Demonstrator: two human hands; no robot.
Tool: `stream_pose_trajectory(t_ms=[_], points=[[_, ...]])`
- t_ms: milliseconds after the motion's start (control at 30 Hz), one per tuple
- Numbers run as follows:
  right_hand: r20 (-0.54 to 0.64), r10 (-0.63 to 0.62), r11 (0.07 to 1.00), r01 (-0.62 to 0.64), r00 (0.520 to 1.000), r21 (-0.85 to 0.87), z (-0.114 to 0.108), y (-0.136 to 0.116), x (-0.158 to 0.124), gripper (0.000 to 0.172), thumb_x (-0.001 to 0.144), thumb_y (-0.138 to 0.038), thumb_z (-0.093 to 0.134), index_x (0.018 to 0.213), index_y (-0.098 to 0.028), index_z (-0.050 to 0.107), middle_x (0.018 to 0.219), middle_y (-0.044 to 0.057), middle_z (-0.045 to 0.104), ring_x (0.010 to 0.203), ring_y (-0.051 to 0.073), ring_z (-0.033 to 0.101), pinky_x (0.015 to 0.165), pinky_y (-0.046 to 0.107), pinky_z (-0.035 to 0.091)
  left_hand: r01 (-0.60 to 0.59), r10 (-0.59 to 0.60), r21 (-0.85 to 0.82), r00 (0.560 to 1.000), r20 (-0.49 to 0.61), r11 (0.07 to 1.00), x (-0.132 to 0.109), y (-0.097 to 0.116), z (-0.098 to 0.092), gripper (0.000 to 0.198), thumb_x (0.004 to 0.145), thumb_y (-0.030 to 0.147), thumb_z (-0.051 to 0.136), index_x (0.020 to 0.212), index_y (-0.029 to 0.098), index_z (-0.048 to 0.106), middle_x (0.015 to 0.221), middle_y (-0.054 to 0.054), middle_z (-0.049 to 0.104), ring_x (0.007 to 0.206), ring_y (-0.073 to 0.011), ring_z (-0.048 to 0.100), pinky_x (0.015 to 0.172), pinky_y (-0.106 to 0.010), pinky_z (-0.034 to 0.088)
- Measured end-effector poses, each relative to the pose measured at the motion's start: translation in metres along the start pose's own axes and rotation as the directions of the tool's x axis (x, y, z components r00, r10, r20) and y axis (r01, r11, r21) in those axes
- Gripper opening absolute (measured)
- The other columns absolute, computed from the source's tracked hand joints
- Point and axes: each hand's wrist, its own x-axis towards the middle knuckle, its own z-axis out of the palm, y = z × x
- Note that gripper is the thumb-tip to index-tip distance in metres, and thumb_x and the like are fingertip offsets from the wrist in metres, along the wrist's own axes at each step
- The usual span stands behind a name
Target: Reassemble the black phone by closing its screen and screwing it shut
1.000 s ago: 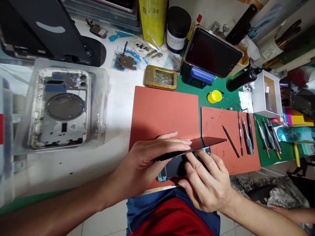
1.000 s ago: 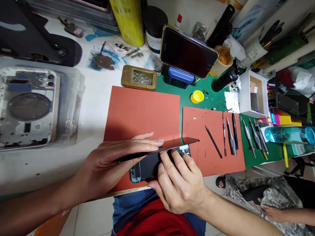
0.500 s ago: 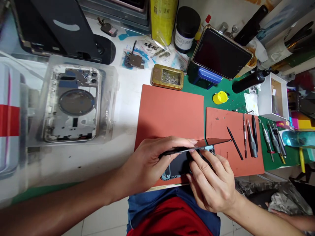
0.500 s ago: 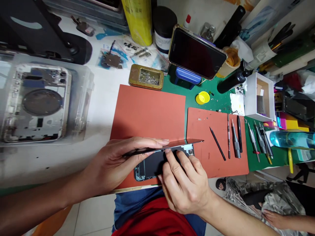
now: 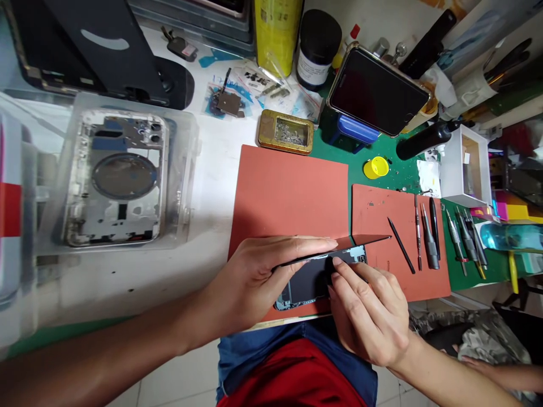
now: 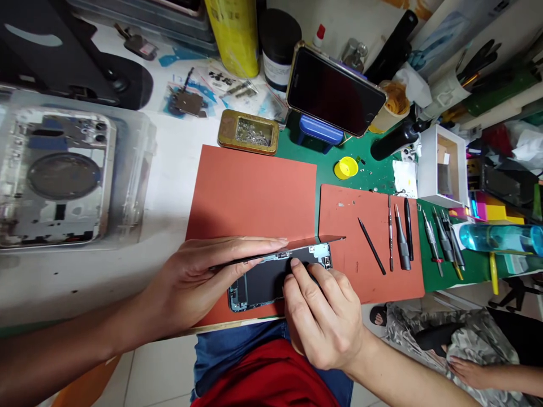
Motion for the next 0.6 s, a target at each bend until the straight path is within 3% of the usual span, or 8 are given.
stream_pose_trajectory(t_ms=[433, 600], points=[[-0.003, 0.051, 0.996, -0.051, 0.999, 0.068, 0.001, 0.001, -0.001, 0.028, 0.094, -0.004, 0.069, 0.121, -0.007, 0.077, 0.123, 0.022, 0.086, 0.102, 0.032, 0.078, 0.079, 0.042, 0.060, -0.006, 0.006, 0.000, 1.000, -0.031, 1.000, 0.000, -0.001, 0.001, 0.039, 0.107, 0.004, 0.066, 0.136, 0.026, 0.082, 0.132, 0.002, 0.088, 0.120, -0.0134, 0.085, 0.109, -0.016, 0.061], [0.044, 0.035, 0.987, -0.041, 0.998, 0.154, -0.001, 0.004, 0.006, 0.027, 0.093, -0.004, 0.064, 0.118, -0.006, 0.075, 0.124, 0.026, 0.084, 0.105, 0.035, 0.075, 0.080, 0.045, 0.061, -0.003, 0.003, 0.019, 1.000, -0.006, 1.000, 0.000, 0.001, 0.000, 0.040, 0.108, 0.005, 0.065, 0.137, 0.027, 0.082, 0.133, 0.001, 0.087, 0.121, -0.0161, 0.085, 0.110, -0.022, 0.064]])
